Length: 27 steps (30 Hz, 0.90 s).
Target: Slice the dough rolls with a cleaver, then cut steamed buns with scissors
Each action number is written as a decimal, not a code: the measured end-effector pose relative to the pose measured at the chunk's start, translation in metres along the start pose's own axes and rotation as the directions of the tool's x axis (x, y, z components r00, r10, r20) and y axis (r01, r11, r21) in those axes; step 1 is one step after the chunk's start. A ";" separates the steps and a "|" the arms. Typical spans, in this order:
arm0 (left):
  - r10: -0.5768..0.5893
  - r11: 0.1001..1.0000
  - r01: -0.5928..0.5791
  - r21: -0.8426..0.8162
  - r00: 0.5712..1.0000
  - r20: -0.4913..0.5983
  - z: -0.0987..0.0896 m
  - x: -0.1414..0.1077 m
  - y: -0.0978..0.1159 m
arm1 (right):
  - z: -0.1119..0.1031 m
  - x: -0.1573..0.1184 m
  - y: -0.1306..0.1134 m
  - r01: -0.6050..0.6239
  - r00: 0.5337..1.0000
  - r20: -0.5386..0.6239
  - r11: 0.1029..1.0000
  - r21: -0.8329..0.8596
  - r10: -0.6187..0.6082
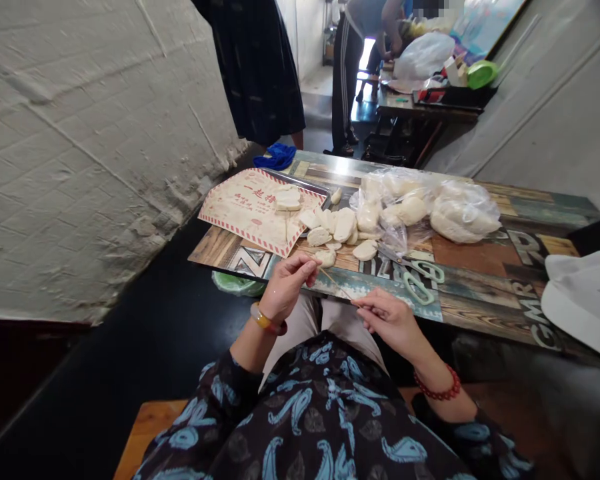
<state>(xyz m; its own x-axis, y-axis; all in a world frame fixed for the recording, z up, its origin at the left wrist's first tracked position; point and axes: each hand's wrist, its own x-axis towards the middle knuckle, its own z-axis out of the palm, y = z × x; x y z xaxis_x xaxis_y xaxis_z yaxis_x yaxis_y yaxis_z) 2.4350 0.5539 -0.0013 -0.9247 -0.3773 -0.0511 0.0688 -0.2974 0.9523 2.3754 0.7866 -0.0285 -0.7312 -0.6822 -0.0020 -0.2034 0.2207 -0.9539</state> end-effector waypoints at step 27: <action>0.424 0.071 -0.266 0.961 0.880 0.213 0.061 0.127 -0.014 | -0.041 0.039 0.027 -0.015 0.928 -0.311 0.856 0.517 0.204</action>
<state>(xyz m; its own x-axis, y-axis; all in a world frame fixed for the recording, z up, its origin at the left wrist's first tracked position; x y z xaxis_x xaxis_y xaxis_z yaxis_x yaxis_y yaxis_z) 2.2942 0.5636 -0.0033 -0.8644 -0.2719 0.4230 -0.1091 0.9225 0.3701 2.3147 0.7944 -0.0423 -0.9227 -0.3713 -0.1035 0.1740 -0.1616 -0.9714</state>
